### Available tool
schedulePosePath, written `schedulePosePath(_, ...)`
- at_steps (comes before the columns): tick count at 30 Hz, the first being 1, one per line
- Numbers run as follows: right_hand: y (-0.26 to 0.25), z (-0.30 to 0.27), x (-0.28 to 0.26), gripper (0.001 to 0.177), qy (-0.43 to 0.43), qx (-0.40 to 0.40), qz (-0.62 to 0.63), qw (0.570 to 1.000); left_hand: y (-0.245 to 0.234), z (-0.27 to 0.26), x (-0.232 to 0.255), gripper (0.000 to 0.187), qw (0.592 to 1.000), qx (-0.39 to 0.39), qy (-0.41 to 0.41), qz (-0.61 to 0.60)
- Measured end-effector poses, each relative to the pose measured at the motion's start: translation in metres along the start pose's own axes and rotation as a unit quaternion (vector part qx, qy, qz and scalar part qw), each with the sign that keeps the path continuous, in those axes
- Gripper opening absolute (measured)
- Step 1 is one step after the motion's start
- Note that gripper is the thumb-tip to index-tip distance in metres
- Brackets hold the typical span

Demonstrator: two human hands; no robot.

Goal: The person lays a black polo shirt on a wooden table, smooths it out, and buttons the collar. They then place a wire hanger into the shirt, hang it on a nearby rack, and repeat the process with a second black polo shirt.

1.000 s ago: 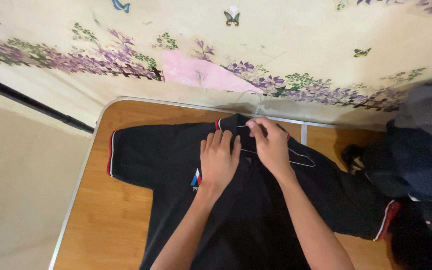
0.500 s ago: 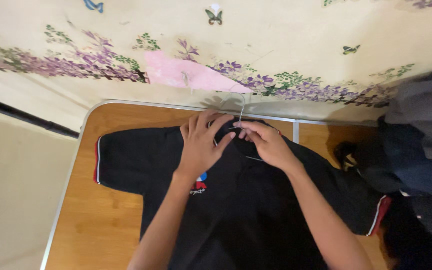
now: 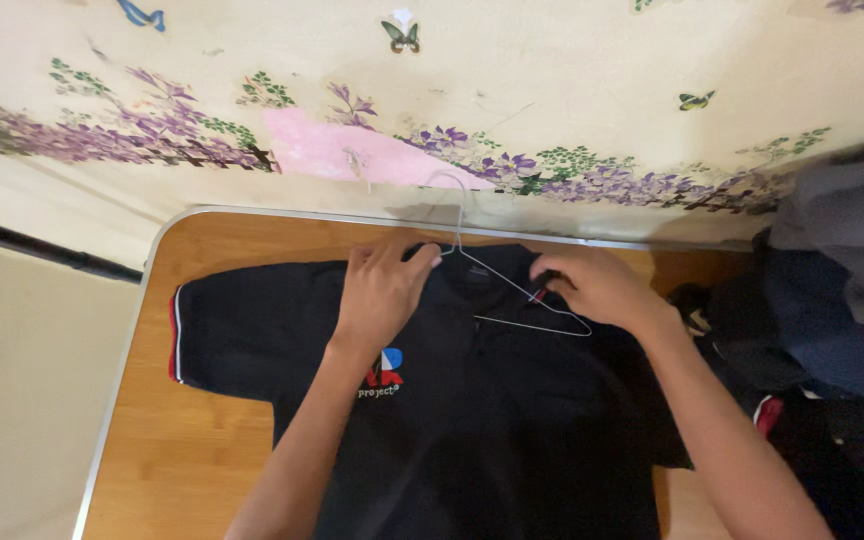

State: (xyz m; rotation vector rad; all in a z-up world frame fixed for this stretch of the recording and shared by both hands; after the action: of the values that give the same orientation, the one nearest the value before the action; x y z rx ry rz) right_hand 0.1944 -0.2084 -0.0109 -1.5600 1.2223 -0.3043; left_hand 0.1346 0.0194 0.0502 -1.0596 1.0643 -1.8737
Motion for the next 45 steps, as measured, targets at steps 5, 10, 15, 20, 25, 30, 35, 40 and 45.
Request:
schedulePosePath(5, -0.014, -0.02, 0.01, 0.025, -0.044, 0.022, 0.039, 0.998, -0.002, -0.005, -0.007, 0.025, 0.999, 0.032, -0.004, 0.043)
schedulePosePath(10, -0.004, -0.039, 0.032, 0.022, 0.028, -0.019, 0.053, 0.998, -0.003, -0.013, -0.013, 0.031, 0.997, 0.063, -0.038, 0.038)
schedulePosePath(15, -0.007, -0.055, 0.032, 0.016, -0.021, 0.027, 0.019, 0.999, 0.001, -0.016, -0.013, 0.04, 0.995, 0.063, -0.055, 0.061)
schedulePosePath(20, -0.011, -0.062, 0.045, 0.015, 0.032, 0.007, 0.094, 0.995, -0.001, -0.02, -0.005, 0.042, 0.994, 0.071, -0.026, 0.082)
schedulePosePath(25, -0.03, -0.063, 0.013, 0.016, 0.025, 0.054, 0.047, 0.997, -0.009, -0.018, -0.001, 0.032, 0.996, 0.078, -0.028, 0.013)
schedulePosePath(30, -0.057, -0.056, -0.044, 0.013, -0.063, 0.143, 0.006, 0.988, -0.021, -0.012, 0.007, 0.015, 0.992, 0.097, -0.024, -0.077)
schedulePosePath(35, -0.05, -0.03, -0.087, 0.018, -0.105, 0.154, -0.044, 0.982, -0.017, -0.01, 0.012, 0.01, 0.986, 0.083, -0.023, -0.144)
schedulePosePath(40, -0.041, -0.016, -0.106, 0.027, -0.142, 0.204, 0.052, 0.967, -0.006, -0.008, -0.002, 0.012, 0.967, 0.066, -0.045, -0.24)
schedulePosePath(45, -0.04, -0.011, -0.095, 0.012, -0.106, 0.266, 0.028, 0.958, -0.005, -0.014, -0.016, 0.017, 0.948, 0.064, -0.059, -0.305)
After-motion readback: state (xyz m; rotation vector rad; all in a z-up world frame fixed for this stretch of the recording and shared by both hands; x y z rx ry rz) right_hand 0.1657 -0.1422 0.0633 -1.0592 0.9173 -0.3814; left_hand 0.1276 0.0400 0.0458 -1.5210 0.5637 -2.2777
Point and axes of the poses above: each hand's wrist, its own z-axis towards the middle knuckle, its own y-axis out of the palm, x = y × z, the point moved 10 cm from there along z, towards the middle knuckle, and after that the axes turned 13 degrees about -x, right-handed, at the moved point
